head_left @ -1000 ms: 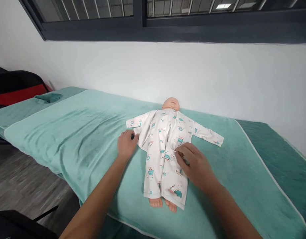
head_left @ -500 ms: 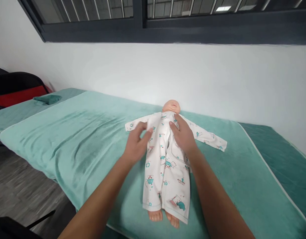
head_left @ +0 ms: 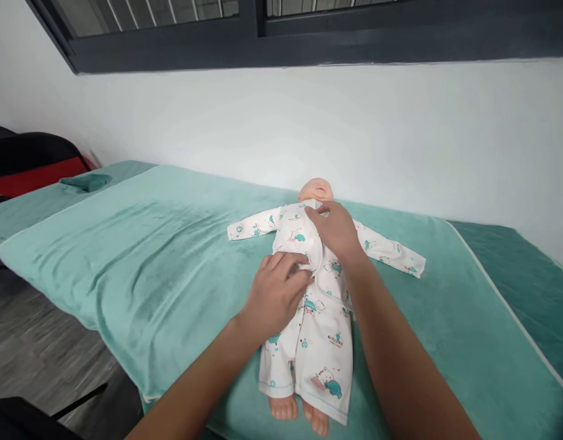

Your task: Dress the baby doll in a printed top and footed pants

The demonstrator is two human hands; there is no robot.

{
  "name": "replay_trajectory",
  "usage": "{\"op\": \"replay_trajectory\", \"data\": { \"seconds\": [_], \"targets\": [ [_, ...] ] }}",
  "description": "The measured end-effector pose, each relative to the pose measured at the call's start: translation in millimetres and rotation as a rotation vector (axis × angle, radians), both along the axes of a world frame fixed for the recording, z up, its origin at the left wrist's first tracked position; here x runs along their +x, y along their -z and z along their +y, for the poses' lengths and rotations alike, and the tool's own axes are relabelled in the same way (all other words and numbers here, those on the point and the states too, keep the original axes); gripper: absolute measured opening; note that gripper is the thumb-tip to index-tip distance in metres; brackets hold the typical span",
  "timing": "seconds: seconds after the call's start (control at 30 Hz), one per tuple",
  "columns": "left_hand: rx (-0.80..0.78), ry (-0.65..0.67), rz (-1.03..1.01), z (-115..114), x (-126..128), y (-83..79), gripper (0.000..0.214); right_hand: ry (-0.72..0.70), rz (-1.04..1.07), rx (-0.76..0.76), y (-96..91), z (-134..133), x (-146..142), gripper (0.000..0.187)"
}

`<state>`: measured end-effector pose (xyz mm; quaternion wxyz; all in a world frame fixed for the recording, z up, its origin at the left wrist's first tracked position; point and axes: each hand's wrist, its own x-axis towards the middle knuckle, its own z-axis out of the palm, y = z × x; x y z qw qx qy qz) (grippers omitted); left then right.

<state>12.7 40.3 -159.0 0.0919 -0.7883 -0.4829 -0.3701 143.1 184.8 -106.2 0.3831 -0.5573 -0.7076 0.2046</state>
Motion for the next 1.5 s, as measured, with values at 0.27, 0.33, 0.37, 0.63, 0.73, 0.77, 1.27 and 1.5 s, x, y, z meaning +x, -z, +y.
{"op": "replay_trajectory", "data": {
  "seconds": [0.27, 0.33, 0.37, 0.63, 0.73, 0.77, 1.27, 1.5],
  "targets": [
    [0.096, 0.009, -0.002, 0.3, -5.9, 2.8, 0.013, -0.042, 0.148, -0.024, -2.6, 12.3, 0.5, 0.025],
    [0.1, 0.05, 0.025, -1.2, -7.6, -1.2, 0.014, -0.031, 0.284, -0.009, 0.0, 11.0, 5.0, 0.021],
    [0.096, 0.08, 0.041, -1.9, -8.6, -3.5, 0.015, -0.021, 0.335, -0.01, 1.2, 10.5, 6.6, 0.02],
    [-0.133, 0.129, -0.42, 54.3, -19.8, -24.8, 0.02, -0.09, 0.319, -0.001, 4.3, 12.8, 11.6, 0.017],
    [-0.26, -0.045, -0.551, 106.5, -14.9, -39.7, 0.022, 0.061, 0.329, 0.048, 3.3, 17.7, 22.7, 0.017],
    [-0.304, -0.071, -0.555, 123.0, -11.6, -44.8, 0.021, 0.123, 0.29, 0.058, 3.2, 19.3, 26.6, 0.018],
    [-0.547, -0.044, -0.641, 182.5, 5.6, -48.1, 0.011, 0.103, 0.001, -0.143, -6.3, 36.8, 25.9, 0.025],
    [-0.676, 0.089, -1.143, 177.5, 6.2, -53.5, 0.01, 0.119, 0.381, -0.063, -1.3, 40.7, 11.6, 0.022]
  ]
}}
